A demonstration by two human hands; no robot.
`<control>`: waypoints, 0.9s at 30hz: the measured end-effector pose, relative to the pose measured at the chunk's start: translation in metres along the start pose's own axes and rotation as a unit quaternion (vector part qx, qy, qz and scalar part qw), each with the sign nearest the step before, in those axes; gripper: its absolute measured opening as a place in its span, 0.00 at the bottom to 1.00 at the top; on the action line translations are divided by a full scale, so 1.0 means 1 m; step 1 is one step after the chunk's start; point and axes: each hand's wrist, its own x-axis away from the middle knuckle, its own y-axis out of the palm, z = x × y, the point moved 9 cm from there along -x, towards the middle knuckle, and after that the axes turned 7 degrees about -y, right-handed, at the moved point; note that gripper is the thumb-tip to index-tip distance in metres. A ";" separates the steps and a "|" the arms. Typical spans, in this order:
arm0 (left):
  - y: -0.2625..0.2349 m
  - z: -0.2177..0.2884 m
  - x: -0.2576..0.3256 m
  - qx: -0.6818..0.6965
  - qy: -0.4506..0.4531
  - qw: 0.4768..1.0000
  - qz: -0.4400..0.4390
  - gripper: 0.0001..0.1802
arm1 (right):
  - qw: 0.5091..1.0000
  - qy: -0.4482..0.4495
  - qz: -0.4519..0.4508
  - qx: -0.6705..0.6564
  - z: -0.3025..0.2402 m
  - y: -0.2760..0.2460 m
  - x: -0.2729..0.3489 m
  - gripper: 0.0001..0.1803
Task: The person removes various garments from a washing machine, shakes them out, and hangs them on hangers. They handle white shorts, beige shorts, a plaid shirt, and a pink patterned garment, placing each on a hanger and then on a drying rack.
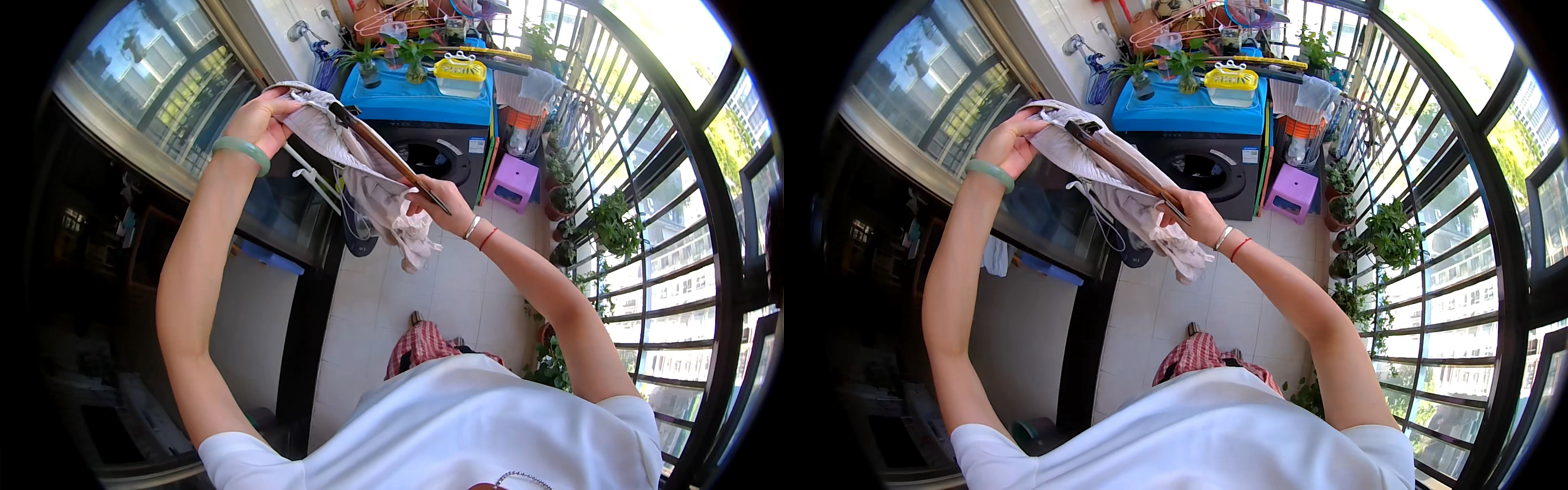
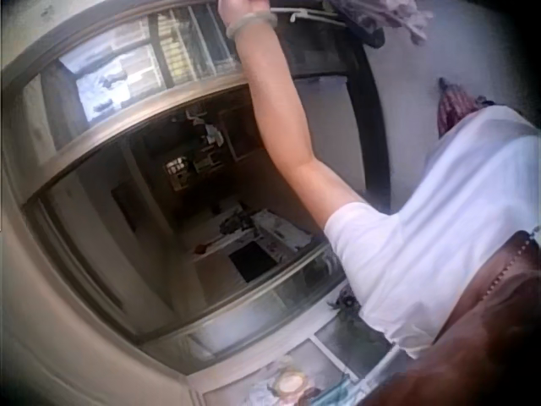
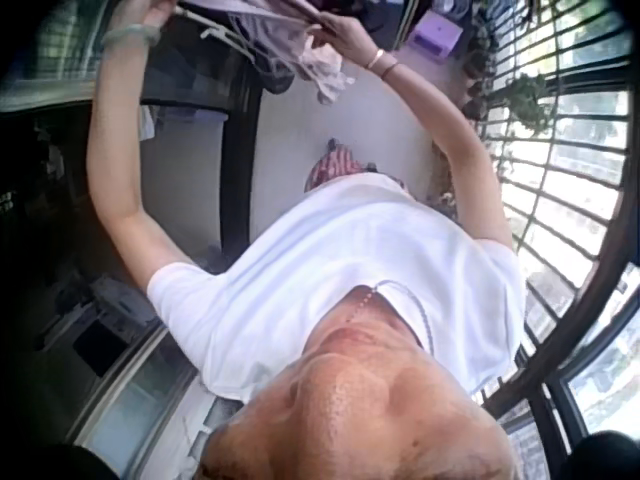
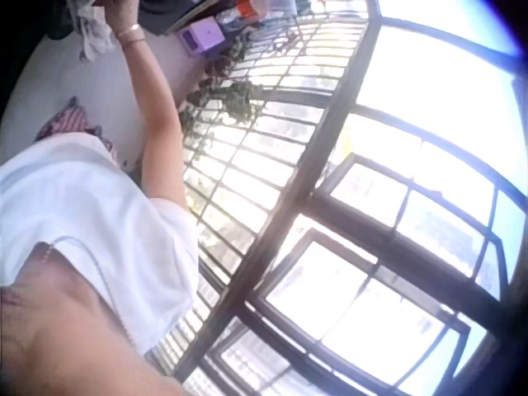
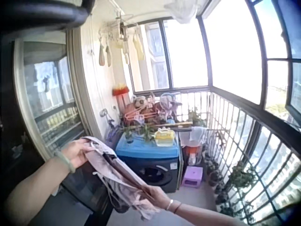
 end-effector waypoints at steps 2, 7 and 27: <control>-0.028 -0.004 0.023 -0.014 -0.019 1.000 -0.005 0.23 | 0.993 -0.083 0.028 0.075 -0.026 0.001 -0.006 0.06; -0.112 -0.030 0.100 -0.262 -0.082 0.953 0.130 0.25 | 0.997 0.041 0.062 -0.036 -0.055 -0.038 -0.032 0.15; -0.228 -0.019 0.277 -0.433 0.144 0.885 0.095 0.11 | 0.911 -0.183 -0.150 0.338 -0.189 0.116 -0.072 0.10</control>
